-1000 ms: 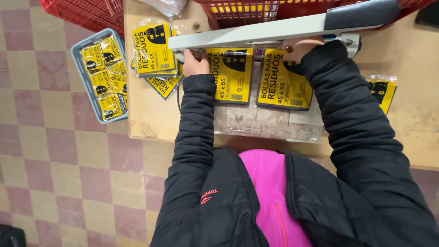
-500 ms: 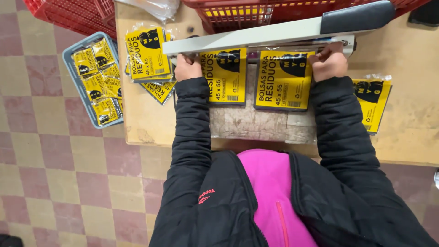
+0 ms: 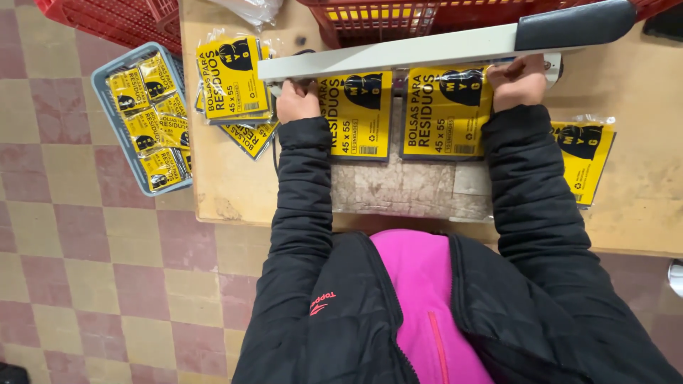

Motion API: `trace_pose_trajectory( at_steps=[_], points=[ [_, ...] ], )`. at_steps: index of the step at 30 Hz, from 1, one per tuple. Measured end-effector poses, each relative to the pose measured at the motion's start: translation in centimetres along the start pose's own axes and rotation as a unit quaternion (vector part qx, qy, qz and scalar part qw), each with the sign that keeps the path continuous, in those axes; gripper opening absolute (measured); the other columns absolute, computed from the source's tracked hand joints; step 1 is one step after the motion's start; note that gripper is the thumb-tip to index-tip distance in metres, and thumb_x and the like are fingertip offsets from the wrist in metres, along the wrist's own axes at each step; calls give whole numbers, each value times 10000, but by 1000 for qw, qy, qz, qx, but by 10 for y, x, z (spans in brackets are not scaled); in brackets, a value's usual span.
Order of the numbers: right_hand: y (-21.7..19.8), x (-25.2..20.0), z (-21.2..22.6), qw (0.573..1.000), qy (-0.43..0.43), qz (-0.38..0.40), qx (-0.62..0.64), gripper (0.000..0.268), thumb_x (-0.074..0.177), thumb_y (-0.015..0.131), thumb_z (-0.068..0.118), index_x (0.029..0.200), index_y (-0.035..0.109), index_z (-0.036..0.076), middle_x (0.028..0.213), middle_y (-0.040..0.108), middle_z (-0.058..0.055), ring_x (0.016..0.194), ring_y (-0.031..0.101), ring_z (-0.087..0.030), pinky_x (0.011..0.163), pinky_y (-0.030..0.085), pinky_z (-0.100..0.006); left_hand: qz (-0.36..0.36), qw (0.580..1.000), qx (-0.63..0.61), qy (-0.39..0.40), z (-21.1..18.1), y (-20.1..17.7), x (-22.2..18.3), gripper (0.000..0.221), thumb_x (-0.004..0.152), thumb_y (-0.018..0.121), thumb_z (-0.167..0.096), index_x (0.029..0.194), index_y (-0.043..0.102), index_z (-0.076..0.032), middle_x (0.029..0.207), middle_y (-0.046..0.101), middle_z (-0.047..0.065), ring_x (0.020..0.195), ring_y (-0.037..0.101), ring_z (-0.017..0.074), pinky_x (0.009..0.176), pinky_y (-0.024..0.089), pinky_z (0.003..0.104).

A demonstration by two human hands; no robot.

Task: Sealing plastic bags containing trash bags using a heat sealer.

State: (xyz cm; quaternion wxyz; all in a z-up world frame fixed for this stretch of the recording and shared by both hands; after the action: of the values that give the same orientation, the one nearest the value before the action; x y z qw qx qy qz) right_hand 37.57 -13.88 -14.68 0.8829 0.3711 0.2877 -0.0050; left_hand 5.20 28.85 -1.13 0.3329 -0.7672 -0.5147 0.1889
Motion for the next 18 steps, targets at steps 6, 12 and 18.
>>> trace_pose_trajectory(
  at_steps=[6,12,18],
  points=[
    [44,-50,24,985,-84,37,-148,389,907,743,175,677,444,79,654,427,-32,672,461,-209,683,454,-388,-6,1000,-18,-5,4,1,0,296,783,810,-287,820,642,-47,681,679,107,650,661,353,631,510,459],
    [160,-199,87,599,-411,131,-675,321,933,788,232,844,518,83,700,554,-13,652,548,-195,642,457,-354,-10,1000,6,17,-22,-25,-5,302,791,814,-298,787,620,-66,657,649,101,649,625,355,618,488,467],
    [312,-313,93,259,-629,283,-676,293,945,786,312,870,608,91,837,595,-66,802,599,-265,758,466,-385,-18,973,41,228,-99,-50,-56,345,846,816,-274,720,545,-102,703,580,86,708,565,335,639,457,466]
  ],
)
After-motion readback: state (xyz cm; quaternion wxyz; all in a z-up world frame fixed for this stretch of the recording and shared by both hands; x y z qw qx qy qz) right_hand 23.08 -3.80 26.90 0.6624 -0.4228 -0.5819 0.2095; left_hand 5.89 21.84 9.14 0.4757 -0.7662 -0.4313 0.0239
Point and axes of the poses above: each hand's wrist, its own x-axis towards the middle knuckle, its own y-axis out of the palm, z = x × y, the point moved 9 cm from there along x, towards the middle knuckle
